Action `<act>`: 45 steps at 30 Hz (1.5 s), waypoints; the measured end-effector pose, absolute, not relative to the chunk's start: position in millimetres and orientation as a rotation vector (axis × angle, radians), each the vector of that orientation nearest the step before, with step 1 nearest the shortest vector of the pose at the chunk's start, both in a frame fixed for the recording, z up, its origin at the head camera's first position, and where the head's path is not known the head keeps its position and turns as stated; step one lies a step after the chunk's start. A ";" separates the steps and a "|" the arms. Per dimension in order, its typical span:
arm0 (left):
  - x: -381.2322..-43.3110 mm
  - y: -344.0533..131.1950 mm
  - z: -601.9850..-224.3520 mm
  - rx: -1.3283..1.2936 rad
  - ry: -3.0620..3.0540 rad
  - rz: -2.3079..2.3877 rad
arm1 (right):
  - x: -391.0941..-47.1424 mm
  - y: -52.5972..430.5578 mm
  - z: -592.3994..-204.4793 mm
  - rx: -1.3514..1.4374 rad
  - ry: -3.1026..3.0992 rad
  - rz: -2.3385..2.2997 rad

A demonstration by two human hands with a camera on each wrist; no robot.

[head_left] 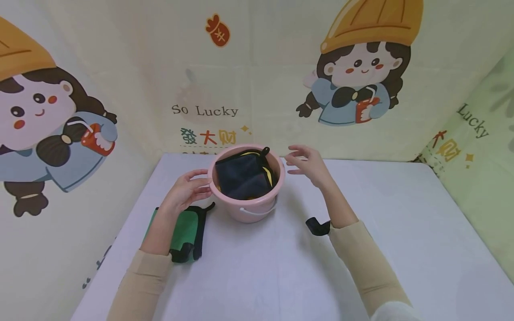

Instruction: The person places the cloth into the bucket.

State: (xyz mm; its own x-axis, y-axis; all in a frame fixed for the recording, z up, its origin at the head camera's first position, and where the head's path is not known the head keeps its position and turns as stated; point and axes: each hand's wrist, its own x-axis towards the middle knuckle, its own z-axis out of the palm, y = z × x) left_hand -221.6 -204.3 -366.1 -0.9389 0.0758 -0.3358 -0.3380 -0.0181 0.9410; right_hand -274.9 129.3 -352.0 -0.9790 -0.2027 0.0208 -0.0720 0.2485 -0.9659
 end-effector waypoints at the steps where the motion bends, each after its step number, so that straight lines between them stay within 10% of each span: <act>1: -221.4 -204.3 -365.9 -0.274 1.974 2.035 | -274.0 129.7 -354.2 -0.228 2.342 -1.852; 21: -215.7 -200.7 -370.9 -0.195 2.276 1.912 | -268.6 117.1 -370.1 0.023 2.087 -1.916; 45: -135.8 -249.4 -426.0 0.704 3.537 0.056 | -265.8 116.0 -371.0 -0.002 2.132 -1.919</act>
State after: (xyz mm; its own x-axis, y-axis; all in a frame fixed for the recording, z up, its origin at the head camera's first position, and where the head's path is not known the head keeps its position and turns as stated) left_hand -135.8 -249.4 -426.0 -0.8216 0.3553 0.4458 0.3692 0.9275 -0.0588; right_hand -265.8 116.0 -371.0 -0.9630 -0.1812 -0.1996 0.1795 0.1214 -0.9762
